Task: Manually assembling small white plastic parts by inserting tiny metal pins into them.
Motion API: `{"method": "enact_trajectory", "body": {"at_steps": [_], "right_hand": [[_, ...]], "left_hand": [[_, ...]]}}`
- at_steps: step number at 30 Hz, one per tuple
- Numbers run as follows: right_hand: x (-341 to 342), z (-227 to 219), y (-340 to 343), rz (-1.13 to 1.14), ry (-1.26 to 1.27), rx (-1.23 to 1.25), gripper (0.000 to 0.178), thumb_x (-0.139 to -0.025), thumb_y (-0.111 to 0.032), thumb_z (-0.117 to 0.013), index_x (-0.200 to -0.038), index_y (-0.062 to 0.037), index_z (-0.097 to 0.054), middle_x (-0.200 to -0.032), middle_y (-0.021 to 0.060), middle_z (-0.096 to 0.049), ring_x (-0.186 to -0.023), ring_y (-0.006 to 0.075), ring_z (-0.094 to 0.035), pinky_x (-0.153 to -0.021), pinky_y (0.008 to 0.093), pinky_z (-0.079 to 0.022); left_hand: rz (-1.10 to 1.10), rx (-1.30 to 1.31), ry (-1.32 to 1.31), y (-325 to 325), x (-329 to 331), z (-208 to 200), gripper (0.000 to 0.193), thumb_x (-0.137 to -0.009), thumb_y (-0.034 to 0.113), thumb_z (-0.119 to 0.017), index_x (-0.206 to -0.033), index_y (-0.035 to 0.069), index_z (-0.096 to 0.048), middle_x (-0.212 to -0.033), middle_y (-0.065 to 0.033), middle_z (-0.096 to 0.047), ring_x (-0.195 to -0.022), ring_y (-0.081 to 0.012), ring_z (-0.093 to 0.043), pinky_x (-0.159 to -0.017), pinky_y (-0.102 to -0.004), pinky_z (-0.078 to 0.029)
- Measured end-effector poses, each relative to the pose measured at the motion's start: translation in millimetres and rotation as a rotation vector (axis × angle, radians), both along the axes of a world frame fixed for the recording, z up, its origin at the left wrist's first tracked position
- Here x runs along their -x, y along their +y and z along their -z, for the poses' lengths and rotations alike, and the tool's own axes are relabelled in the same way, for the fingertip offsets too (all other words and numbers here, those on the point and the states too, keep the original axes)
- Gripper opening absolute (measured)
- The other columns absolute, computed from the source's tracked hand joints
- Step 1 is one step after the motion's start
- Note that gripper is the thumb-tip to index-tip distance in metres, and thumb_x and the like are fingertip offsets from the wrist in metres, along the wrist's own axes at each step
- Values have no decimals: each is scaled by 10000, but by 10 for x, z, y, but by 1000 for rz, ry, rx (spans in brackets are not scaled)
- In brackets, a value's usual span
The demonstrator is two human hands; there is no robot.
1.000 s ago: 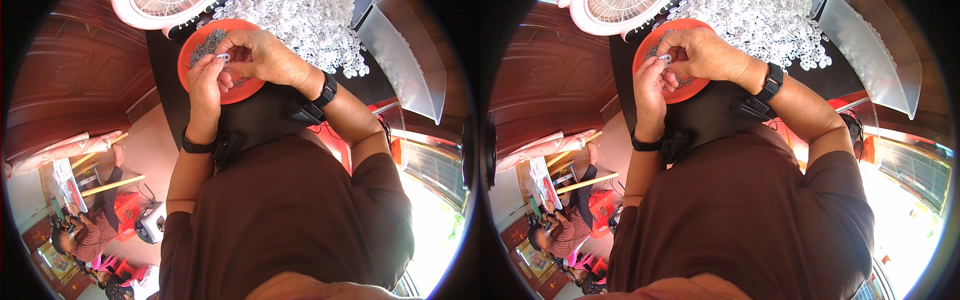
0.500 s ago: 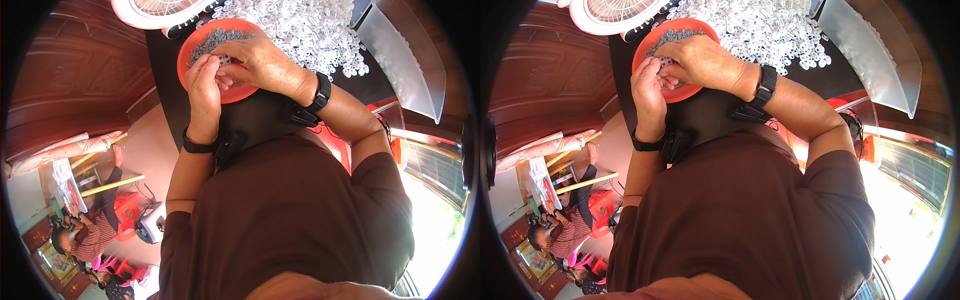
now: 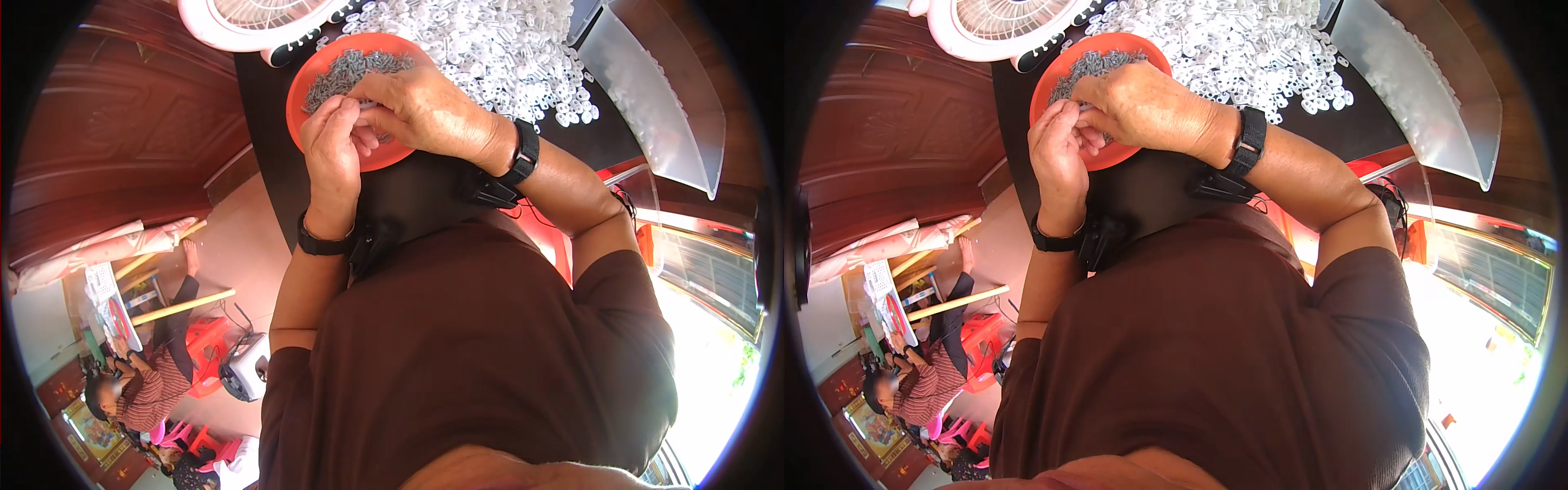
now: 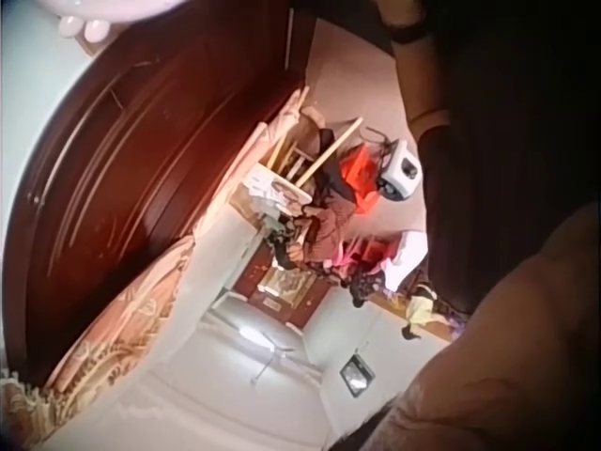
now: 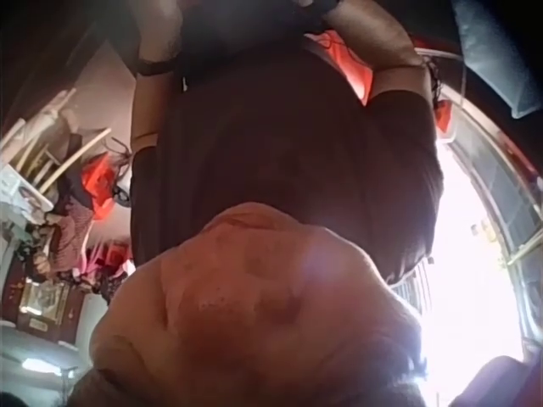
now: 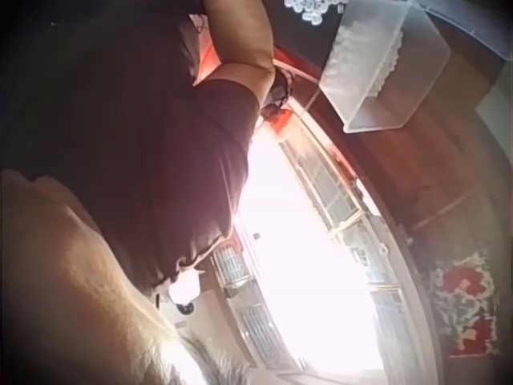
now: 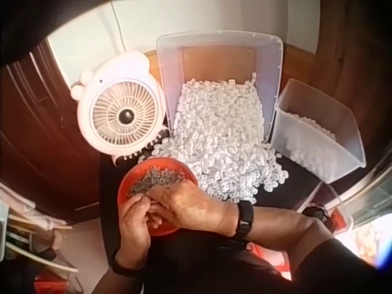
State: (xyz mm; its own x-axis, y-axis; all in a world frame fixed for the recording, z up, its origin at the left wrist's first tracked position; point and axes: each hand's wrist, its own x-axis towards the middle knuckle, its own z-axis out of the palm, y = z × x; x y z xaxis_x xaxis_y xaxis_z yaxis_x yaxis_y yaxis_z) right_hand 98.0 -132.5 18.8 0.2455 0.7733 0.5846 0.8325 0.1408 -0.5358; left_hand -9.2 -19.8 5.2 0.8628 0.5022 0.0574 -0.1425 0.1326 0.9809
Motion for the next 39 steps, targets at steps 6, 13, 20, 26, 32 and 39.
{"method": "enact_trajectory", "body": {"at_steps": [6, 13, 20, 26, 32, 39], "right_hand": [[5, 23, -1, -8, 42, -37, 145, -799, -113, -650, -917, -36, -616, -725, 99, -638, -668, 260, -642, -602, 339, -507], [-78, -199, -141, 152, -46, -70, 199, -791, -143, -678, -971, -65, -646, -752, 101, -650, -659, 254, -646, -595, 322, -511], [-805, -1168, -899, 951, -332, -174, 204, -806, -162, -642, -959, -28, -657, -827, 193, -650, -683, 276, -651, -590, 324, -493], [-1219, -1198, -1315, 1146, -701, -271, 240, -776, -143, -619, -972, -8, -649, -981, 168, -638, -915, 326, -605, -807, 370, -481], [-892, -471, -900, 429, -54, 207, 139, -809, -152, -657, -927, -84, -681, -865, 74, -672, -746, 218, -639, -699, 309, -513], [-731, -37, -792, 294, -308, 482, 180, -740, -203, -636, -890, -106, -663, -865, 100, -634, -823, 291, -621, -738, 407, -488]], "left_hand": [[-31, -25, -8, -29, 0, 8, 244, -901, 189, -484, -836, -20, -591, -658, -53, -579, -526, -91, -503, -471, -201, -379], [-39, -5, -24, -4, -26, -2, 252, -907, 194, -475, -786, 3, -586, -630, -22, -538, -525, -86, -486, -477, -201, -352], [-42, -32, -53, 22, 5, -83, 245, -896, 183, -477, -748, 22, -589, -615, -11, -520, -525, -85, -476, -470, -203, -331], [-66, -27, -69, 47, 20, -88, 241, -885, 177, -487, -740, 17, -594, -601, -9, -512, -518, -80, -477, -468, -201, -328], [-59, -26, -65, 75, 12, -65, 234, -879, 175, -498, -740, 14, -596, -602, -7, -512, -512, -79, -473, -464, -200, -329], [-60, -10, -63, 83, -7, -50, 219, -875, 156, -499, -741, 12, -595, -607, -5, -508, -512, -80, -465, -461, -198, -327]]}}
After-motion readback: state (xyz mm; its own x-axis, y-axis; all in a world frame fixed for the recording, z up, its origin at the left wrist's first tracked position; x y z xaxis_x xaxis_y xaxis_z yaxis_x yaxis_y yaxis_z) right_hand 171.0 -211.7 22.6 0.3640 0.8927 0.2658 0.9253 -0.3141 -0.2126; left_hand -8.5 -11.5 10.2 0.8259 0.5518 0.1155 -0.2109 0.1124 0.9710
